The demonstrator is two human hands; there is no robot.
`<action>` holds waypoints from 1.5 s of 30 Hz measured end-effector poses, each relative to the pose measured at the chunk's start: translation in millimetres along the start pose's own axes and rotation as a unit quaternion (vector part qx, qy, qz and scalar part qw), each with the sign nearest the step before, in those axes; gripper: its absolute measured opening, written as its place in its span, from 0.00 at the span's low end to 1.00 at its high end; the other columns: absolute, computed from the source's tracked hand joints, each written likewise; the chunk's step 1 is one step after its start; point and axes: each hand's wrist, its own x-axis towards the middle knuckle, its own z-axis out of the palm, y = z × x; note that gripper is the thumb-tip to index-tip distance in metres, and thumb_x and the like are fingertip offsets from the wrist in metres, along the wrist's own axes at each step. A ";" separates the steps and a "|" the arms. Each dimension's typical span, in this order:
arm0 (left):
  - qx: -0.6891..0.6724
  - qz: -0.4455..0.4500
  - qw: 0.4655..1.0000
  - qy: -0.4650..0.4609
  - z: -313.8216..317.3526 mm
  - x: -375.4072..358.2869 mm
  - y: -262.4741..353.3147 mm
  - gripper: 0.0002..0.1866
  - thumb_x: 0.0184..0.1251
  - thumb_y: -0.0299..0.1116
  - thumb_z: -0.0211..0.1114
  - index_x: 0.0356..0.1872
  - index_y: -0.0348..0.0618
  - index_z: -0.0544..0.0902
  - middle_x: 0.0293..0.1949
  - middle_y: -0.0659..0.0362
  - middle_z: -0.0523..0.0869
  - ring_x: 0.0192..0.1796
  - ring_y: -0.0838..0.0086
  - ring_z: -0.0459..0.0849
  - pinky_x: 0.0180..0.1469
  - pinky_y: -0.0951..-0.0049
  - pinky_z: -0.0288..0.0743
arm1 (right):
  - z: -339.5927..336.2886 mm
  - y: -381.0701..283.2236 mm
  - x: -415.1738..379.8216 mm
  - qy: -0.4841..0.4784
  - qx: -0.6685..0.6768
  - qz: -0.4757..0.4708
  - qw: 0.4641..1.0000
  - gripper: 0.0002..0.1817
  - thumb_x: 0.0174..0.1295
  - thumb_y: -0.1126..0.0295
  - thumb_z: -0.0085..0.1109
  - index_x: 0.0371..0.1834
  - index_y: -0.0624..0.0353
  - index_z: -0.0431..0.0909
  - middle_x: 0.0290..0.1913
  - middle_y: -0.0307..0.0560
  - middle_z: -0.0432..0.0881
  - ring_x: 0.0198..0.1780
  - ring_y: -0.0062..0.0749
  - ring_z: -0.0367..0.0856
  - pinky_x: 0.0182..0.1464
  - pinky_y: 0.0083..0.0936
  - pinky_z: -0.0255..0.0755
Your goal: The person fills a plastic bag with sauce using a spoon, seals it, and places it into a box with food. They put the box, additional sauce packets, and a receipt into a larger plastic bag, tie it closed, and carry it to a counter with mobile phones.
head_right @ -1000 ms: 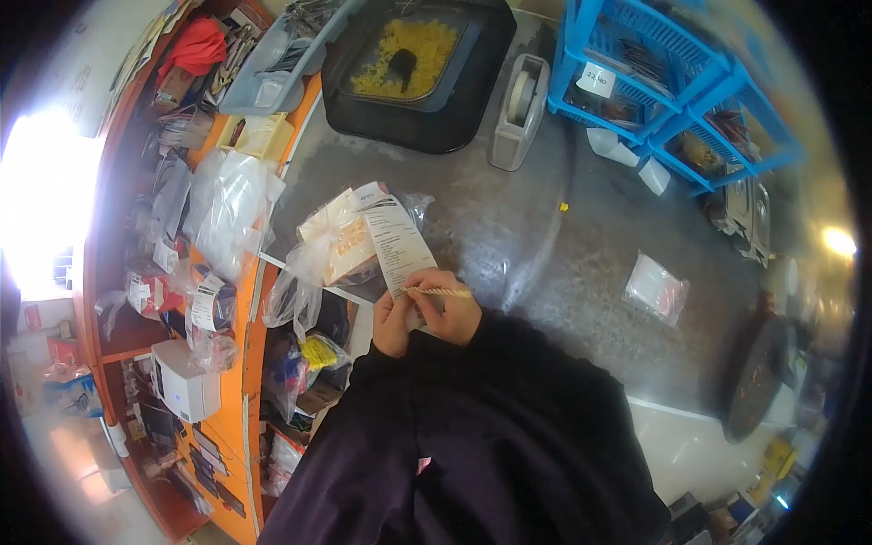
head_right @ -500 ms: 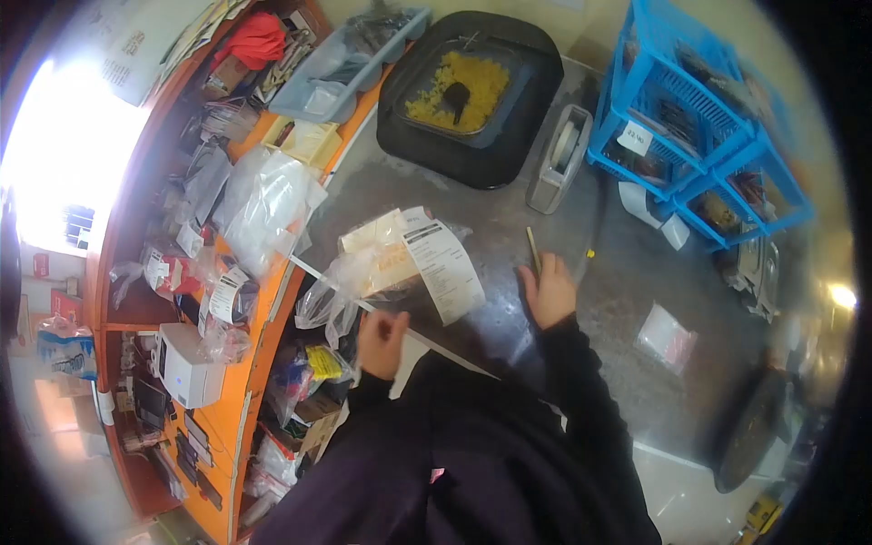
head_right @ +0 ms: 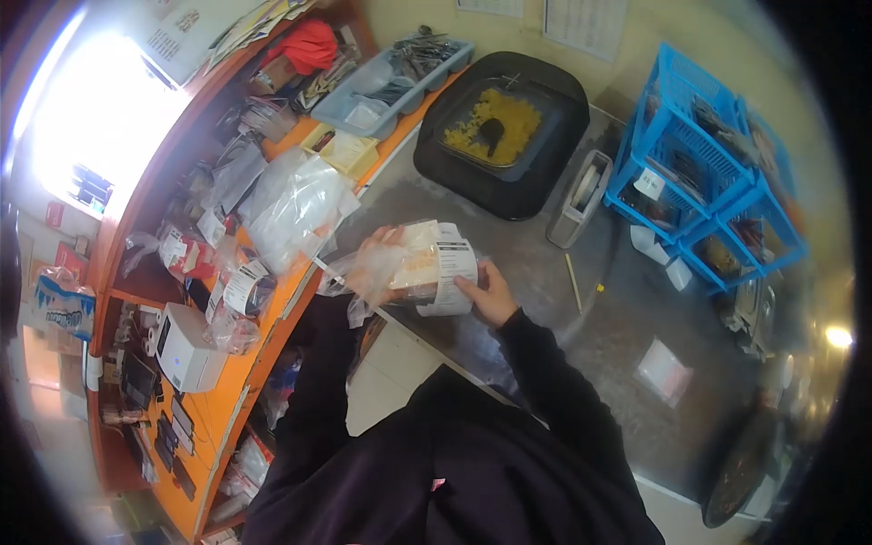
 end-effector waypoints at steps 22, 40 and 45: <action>-0.362 -0.140 0.919 0.070 10.8 24.9 -35.6 0.18 0.64 0.44 0.59 0.44 0.37 0.79 0.39 0.53 0.83 0.42 0.69 0.80 0.46 0.71 0.71 | -6.7 -33.7 2.5 0.243 -0.289 -0.285 0.881 0.15 0.55 0.70 0.61 0.44 0.59 0.71 0.41 0.49 0.75 0.44 0.36 0.74 0.47 0.27 0.68; -0.393 -0.136 0.907 0.065 12.7 9.6 -28.2 0.15 0.64 0.36 0.60 0.48 0.38 0.79 0.43 0.57 0.83 0.46 0.75 0.79 0.49 0.74 0.71 | 46.3 -23.7 20.6 -0.006 -0.612 -0.486 0.623 0.08 0.42 0.68 0.58 0.25 0.56 0.73 0.35 0.42 0.72 0.54 0.40 0.70 0.57 0.80 0.38; -0.391 -0.126 0.910 0.062 19.6 13.7 -38.1 0.16 0.64 0.39 0.61 0.44 0.36 0.81 0.38 0.56 0.84 0.40 0.76 0.81 0.45 0.75 0.73 | 47.1 -17.6 25.0 -0.021 -0.587 -0.497 0.638 0.07 0.44 0.69 0.57 0.26 0.56 0.72 0.35 0.41 0.71 0.53 0.37 0.70 0.58 0.79 0.39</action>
